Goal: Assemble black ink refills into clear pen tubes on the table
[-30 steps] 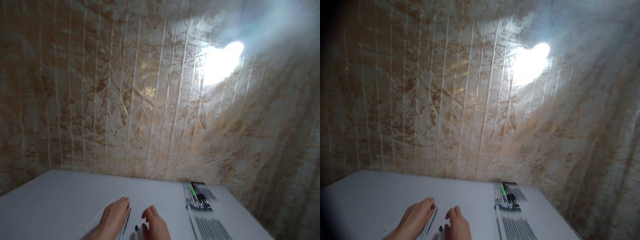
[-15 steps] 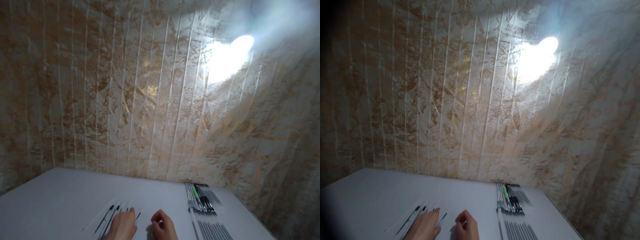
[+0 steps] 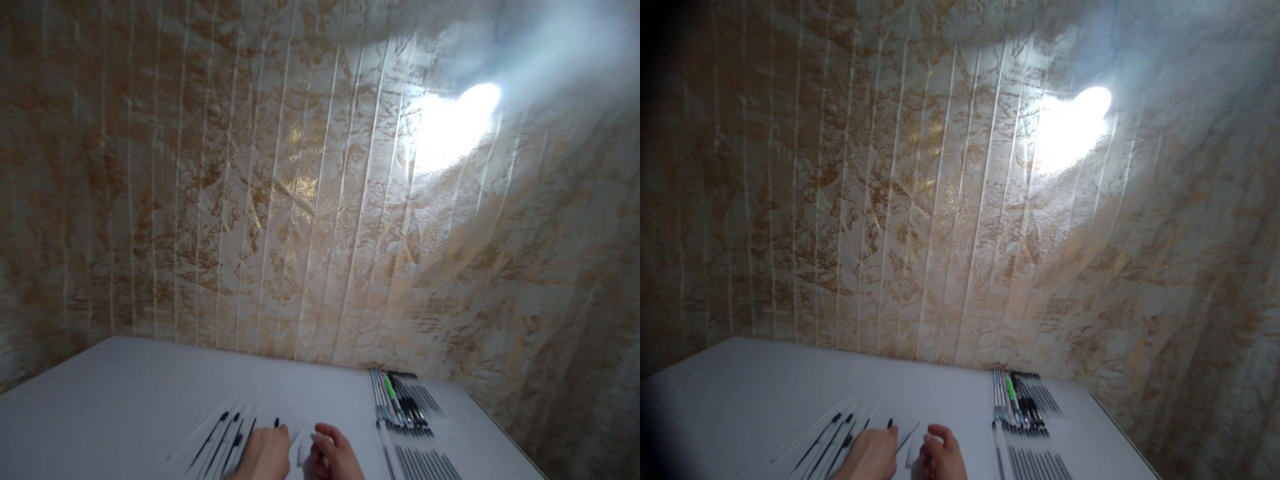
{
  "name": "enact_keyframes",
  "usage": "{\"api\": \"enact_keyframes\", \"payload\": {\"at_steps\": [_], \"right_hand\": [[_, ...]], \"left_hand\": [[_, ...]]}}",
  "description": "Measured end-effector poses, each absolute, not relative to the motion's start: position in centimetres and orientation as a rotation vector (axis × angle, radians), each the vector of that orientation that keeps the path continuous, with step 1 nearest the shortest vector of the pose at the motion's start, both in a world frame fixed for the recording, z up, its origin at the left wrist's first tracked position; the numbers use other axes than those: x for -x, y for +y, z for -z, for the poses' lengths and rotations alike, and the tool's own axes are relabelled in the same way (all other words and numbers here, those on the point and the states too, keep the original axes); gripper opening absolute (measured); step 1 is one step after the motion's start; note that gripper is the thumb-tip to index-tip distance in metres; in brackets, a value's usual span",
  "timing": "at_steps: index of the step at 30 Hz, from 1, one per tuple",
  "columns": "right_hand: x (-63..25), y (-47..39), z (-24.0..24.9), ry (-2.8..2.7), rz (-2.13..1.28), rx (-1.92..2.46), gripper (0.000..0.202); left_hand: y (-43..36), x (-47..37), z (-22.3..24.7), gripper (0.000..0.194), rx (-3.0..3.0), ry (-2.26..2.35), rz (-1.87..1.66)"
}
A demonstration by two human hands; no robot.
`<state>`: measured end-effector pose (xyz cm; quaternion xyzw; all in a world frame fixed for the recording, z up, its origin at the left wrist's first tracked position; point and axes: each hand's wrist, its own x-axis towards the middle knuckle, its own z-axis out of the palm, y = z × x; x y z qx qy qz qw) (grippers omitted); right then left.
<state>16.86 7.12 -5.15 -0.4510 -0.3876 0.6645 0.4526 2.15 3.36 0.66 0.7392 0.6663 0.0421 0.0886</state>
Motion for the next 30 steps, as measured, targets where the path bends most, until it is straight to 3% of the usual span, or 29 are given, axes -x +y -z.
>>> {"api": "enact_keyframes", "payload": {"at_steps": [3,10,16,22,30], "right_hand": [[-16.9,7.1,5.1,-1.007,-1.628,1.118,0.063],[-18.8,5.9,0.6,-1.085,-1.356,1.032,0.064],[-22.7,4.3,-4.7,-1.08,-1.023,1.026,0.048],[-21.6,3.6,-4.4,-1.309,-0.806,1.087,0.041],[-19.1,4.2,-1.7,-1.367,-1.127,1.01,0.034]], "left_hand": [[2.7,-2.6,-1.5,0.039,-2.241,1.928,-0.051],[1.5,-2.7,-2.5,0.028,-2.297,1.833,-0.118],[2.1,-2.2,-1.8,0.022,-2.218,1.899,-0.154],[1.6,-2.5,-1.9,0.021,-2.223,1.865,-0.221],[1.1,-1.8,-2.2,0.019,-2.191,1.704,-0.604]]}}
